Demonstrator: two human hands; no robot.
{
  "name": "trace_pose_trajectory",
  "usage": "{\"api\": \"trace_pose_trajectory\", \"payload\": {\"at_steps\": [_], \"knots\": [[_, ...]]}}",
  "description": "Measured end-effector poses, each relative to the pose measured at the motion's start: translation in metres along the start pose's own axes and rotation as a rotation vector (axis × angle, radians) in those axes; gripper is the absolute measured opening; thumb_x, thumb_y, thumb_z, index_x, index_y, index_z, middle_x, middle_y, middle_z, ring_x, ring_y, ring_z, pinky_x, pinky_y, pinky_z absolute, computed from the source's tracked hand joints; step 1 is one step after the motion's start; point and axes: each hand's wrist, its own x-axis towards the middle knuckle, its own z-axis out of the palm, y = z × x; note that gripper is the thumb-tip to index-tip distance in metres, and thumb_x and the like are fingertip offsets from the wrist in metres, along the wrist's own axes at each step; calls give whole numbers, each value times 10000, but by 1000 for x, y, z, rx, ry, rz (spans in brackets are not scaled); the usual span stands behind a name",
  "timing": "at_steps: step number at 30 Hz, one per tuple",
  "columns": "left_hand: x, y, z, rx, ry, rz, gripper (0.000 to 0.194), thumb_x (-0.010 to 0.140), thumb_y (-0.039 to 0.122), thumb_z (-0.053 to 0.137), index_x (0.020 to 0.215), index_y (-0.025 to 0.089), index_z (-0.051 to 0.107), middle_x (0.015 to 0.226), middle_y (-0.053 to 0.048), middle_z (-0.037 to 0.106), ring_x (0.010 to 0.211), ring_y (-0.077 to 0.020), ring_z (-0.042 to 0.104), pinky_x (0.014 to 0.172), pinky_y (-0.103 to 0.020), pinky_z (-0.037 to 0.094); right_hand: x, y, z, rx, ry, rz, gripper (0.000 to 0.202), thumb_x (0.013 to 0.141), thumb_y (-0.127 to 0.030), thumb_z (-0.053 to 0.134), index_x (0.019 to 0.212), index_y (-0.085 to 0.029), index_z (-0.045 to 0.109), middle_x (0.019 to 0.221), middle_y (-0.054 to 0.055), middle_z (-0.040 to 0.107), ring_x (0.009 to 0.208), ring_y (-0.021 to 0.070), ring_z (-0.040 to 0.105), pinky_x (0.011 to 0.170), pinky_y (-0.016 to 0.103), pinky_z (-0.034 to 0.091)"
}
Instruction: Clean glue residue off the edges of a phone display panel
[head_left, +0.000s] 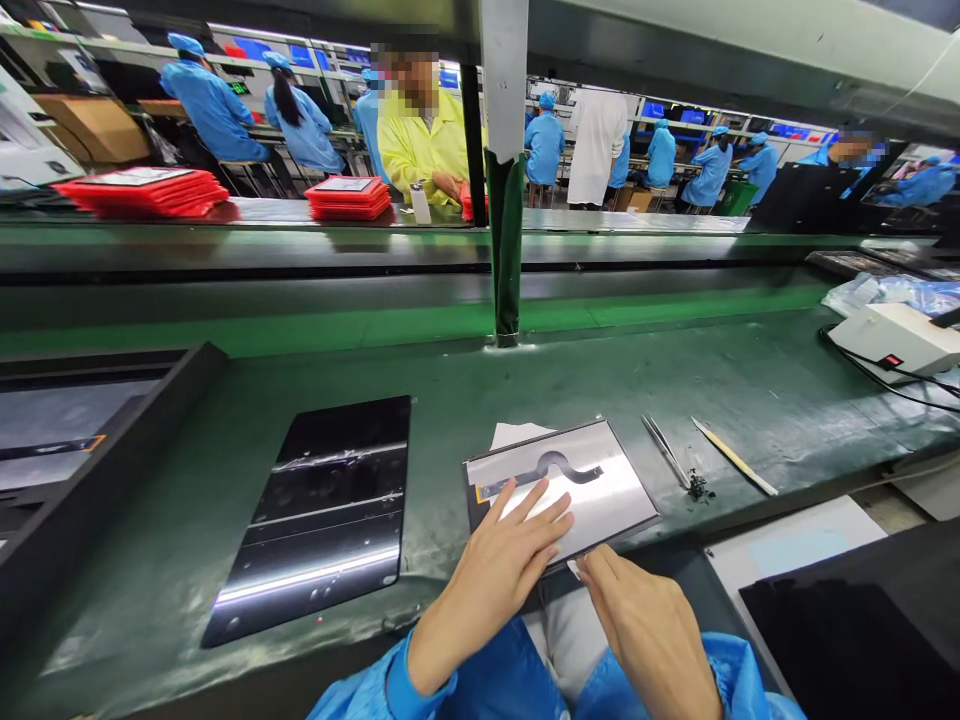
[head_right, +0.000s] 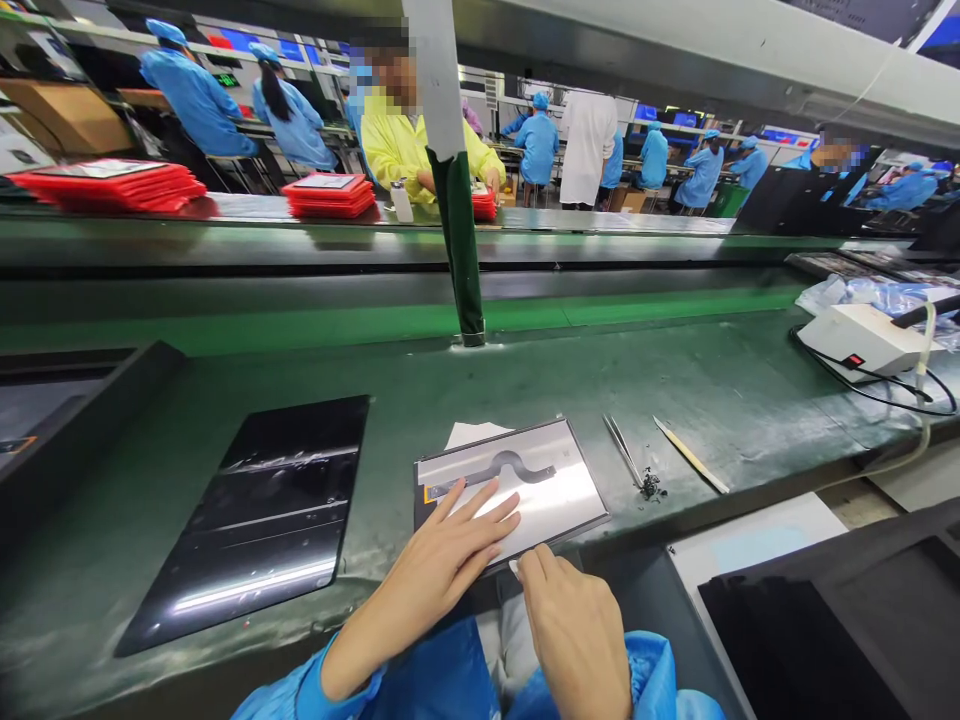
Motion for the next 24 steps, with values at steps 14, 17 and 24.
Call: {"api": "trace_pose_trajectory", "payload": {"at_steps": [14, 17, 24], "knots": [[1, 2, -4, -8, -29, -7, 391, 1030, 175, 460, 1401, 281, 520, 1479, 1, 506, 1449, -257, 344, 1178, -607, 286, 3, 3, -3, 35, -24, -40, 513, 1091, -267, 130, 783, -239, 539, 594, -34, 636, 482, 119, 652, 446, 270, 341], [2, 3, -4, 7, -59, -17, 376, 1027, 164, 459, 1385, 254, 533, 1482, -11, 502, 1449, -270, 342, 1169, -626, 286, 3, 3, -2, 29, -15, -34, 528, 1089, -266, 116, 775, -239, 541, 588, -32, 631, 462, 126, 642, 435, 289, 331], [2, 3, -5, 27, -64, -14, 387, 1022, 156, 470, 1394, 247, 525, 1486, -14, 498, 1448, -279, 344, 1162, -634, 291, 4, 11, -7, 113, -18, 11, 483, 1091, -314, 150, 793, -243, 524, 613, -38, 655, 475, 120, 661, 440, 276, 345]]}}
